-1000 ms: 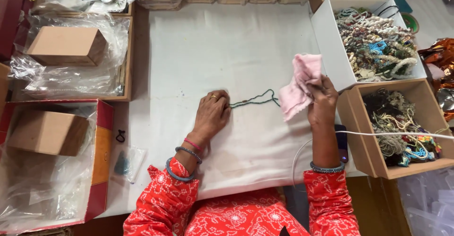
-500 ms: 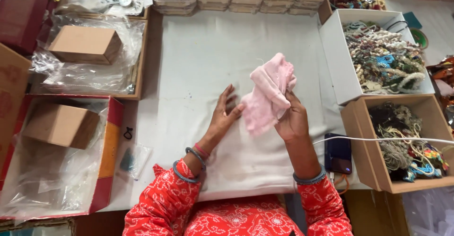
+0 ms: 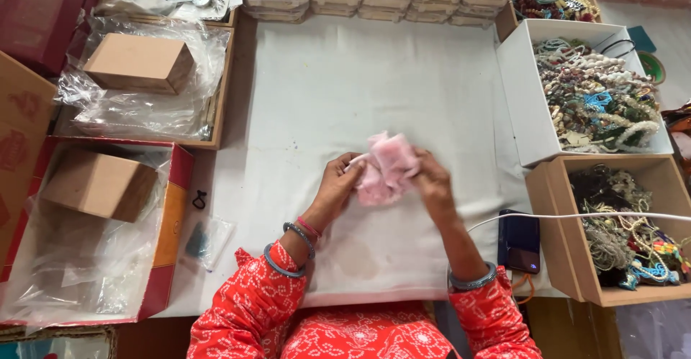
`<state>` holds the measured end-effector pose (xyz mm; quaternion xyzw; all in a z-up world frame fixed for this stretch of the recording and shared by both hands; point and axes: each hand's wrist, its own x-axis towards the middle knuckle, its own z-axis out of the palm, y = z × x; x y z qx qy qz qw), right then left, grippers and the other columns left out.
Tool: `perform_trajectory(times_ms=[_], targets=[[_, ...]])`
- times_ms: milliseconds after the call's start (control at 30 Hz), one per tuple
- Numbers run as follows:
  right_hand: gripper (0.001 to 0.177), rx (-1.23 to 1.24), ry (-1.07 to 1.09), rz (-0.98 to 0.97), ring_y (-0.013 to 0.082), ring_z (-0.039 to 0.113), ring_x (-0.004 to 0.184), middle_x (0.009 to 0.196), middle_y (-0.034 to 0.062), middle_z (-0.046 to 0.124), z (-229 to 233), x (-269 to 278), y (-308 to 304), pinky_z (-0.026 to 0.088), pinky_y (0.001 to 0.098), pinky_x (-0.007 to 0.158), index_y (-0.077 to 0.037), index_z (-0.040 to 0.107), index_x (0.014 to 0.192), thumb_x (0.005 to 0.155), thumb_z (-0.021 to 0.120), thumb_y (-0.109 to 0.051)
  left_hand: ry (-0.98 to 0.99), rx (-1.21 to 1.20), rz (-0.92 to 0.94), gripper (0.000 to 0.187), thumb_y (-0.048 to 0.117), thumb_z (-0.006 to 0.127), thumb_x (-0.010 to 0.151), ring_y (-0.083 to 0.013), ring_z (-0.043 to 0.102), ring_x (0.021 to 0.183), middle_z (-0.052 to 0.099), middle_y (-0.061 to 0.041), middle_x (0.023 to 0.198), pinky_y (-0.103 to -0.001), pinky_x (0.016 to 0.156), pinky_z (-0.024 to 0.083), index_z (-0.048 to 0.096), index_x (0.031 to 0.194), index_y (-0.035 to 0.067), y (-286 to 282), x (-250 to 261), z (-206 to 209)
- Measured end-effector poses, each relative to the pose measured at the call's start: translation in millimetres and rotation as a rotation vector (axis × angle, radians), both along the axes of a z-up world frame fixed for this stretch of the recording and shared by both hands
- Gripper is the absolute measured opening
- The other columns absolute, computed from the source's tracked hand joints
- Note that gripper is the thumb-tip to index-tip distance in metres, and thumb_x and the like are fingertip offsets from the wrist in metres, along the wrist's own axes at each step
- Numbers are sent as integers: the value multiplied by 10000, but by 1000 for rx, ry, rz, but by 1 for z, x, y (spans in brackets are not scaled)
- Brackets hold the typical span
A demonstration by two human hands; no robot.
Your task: The person places a small wooden item into a clear plastic bag and seals it, then stacks it with other similar bags. Next, the person picks up a dark beaded necklace and wipes it thoroughly with a pink cloth, cleaning the beads and string before placing it on the table.
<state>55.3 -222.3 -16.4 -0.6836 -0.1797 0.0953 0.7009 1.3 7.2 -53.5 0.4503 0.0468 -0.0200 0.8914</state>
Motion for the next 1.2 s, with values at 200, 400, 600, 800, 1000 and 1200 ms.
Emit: perform_trajectory(times_ms=[200, 400, 600, 800, 1000, 1200], targets=[[505, -564, -821, 196, 364, 449, 1382, 1439, 218, 541, 55, -39, 49, 419, 490, 1086, -5, 703, 1201, 771, 845, -227, 125, -384, -5, 520, 401, 521, 1007, -201, 724, 1002, 699, -150, 1147, -332, 844, 624, 592, 1279, -36, 7, -7, 49], [574, -445, -690, -45, 409, 518, 1369, 1521, 230, 471, 55, -43, 52, 532, 463, 1031, -65, 603, 1303, 806, 871, -172, -101, 45, -30, 475, 184, 659, 988, -136, 652, 1145, 661, -110, 1272, -313, 964, 557, 523, 1394, -22, -5, -14, 43], [525, -572, -724, -362, 343, 661, 1249, 1383, 143, 641, 43, -18, 30, 577, 414, 994, -84, 629, 1378, 889, 799, 4, -187, 267, 45, 269, 164, 633, 1068, -151, 642, 1136, 710, -65, 1229, -317, 1010, 548, 708, 1298, 47, 7, -8, 36], [504, -682, -557, -426, 316, 679, 1108, 1245, 163, 644, 57, 1, 6, 574, 392, 908, -81, 642, 1355, 880, 797, -18, -401, 1246, 277, 177, 206, 759, 896, -306, 558, 1299, 654, -66, 1303, -446, 1082, 486, 758, 1059, 137, 13, -15, 50], [467, -1021, -880, -38, 270, 613, 1132, 1242, 44, 680, 38, -45, 55, 554, 380, 911, -170, 713, 1273, 832, 716, -17, -402, 1692, 39, 135, 266, 756, 820, -267, 411, 1439, 619, -17, 1377, -656, 1161, 235, 812, 915, 190, 12, -20, 53], [440, -1445, -653, -224, 257, 587, 1163, 1285, -9, 646, 44, 11, -19, 556, 382, 923, -341, 727, 1239, 829, 770, -189, -382, 1703, 63, 143, 321, 738, 851, -263, 405, 1427, 622, 11, 1362, -661, 1161, 222, 832, 942, 262, 17, -24, 57]])
